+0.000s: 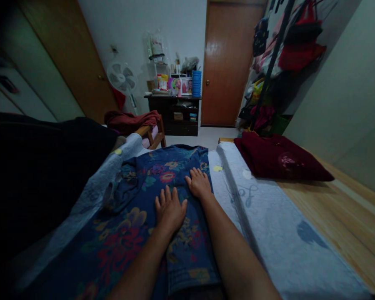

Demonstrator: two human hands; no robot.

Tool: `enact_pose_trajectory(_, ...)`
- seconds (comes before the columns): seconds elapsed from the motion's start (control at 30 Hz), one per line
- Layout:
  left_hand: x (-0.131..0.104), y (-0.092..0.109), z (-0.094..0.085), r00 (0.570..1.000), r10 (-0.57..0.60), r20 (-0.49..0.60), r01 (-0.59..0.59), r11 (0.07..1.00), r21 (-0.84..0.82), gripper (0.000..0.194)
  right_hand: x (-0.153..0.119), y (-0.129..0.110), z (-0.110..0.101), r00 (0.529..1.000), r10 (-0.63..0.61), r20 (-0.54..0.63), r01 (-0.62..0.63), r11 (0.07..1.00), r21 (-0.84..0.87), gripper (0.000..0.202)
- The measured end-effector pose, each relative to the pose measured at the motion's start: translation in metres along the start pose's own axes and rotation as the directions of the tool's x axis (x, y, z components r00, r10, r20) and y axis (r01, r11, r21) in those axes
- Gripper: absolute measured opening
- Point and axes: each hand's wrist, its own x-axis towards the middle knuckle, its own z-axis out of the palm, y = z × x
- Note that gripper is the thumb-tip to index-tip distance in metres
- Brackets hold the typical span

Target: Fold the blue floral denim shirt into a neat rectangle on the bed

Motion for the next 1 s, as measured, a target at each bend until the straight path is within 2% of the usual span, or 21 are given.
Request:
enact_pose_trajectory(0.13, 0.000, -0.001, -0.002, 1.000, -0.001, 0.009, 0.001, 1.000, 0.017, 0.065, 0.001, 0.002, 0.000, 0.996, 0.086, -0.018, -0.086, 0.996, -0.020, 0.058)
enact_pose_trajectory(0.27, 0.000, -0.002, -0.002, 1.000, 0.017, 0.010, -0.017, 1.000, 0.025, 0.063, -0.001, 0.004, 0.001, 0.994, 0.106, -0.039, -0.107, 0.994, -0.029, 0.057)
enact_pose_trajectory(0.33, 0.000, -0.001, -0.001, 0.998, 0.055, -0.001, -0.055, 0.998, 0.022, 0.059, -0.002, 0.004, 0.001, 0.993, 0.106, -0.051, -0.107, 0.994, -0.029, 0.057)
enact_pose_trajectory(0.43, 0.004, 0.004, -0.001, 0.985, 0.175, 0.004, -0.175, 0.985, -0.004, 0.058, -0.003, 0.005, 0.001, 0.993, 0.101, -0.059, -0.102, 0.994, -0.026, 0.057)
enact_pose_trajectory(0.53, 0.019, 0.013, -0.003, 0.960, 0.280, 0.031, -0.277, 0.959, -0.065, 0.062, -0.004, 0.005, -0.001, 0.994, 0.100, -0.053, -0.101, 0.995, -0.020, 0.055)
enact_pose_trajectory(0.67, 0.053, 0.022, -0.004, 0.929, 0.370, 0.013, -0.363, 0.917, -0.166, 0.054, -0.005, 0.006, -0.003, 0.995, 0.092, -0.049, -0.093, 0.996, -0.007, 0.054)
enact_pose_trajectory(0.73, 0.069, 0.025, 0.001, 0.937, 0.347, 0.039, -0.334, 0.923, -0.191, 0.051, -0.004, 0.006, -0.003, 0.994, 0.097, -0.053, -0.098, 0.995, -0.002, 0.054)
enact_pose_trajectory(0.83, 0.083, 0.027, 0.010, 0.973, 0.215, 0.086, -0.197, 0.964, -0.179, 0.047, -0.003, 0.006, -0.001, 0.992, 0.111, -0.054, -0.111, 0.994, -0.001, 0.054)
enact_pose_trajectory(1.0, 0.084, 0.031, 0.017, 0.991, 0.095, 0.095, -0.082, 0.988, -0.132, 0.049, -0.002, 0.006, 0.000, 0.993, 0.109, -0.038, -0.109, 0.994, -0.003, 0.055)
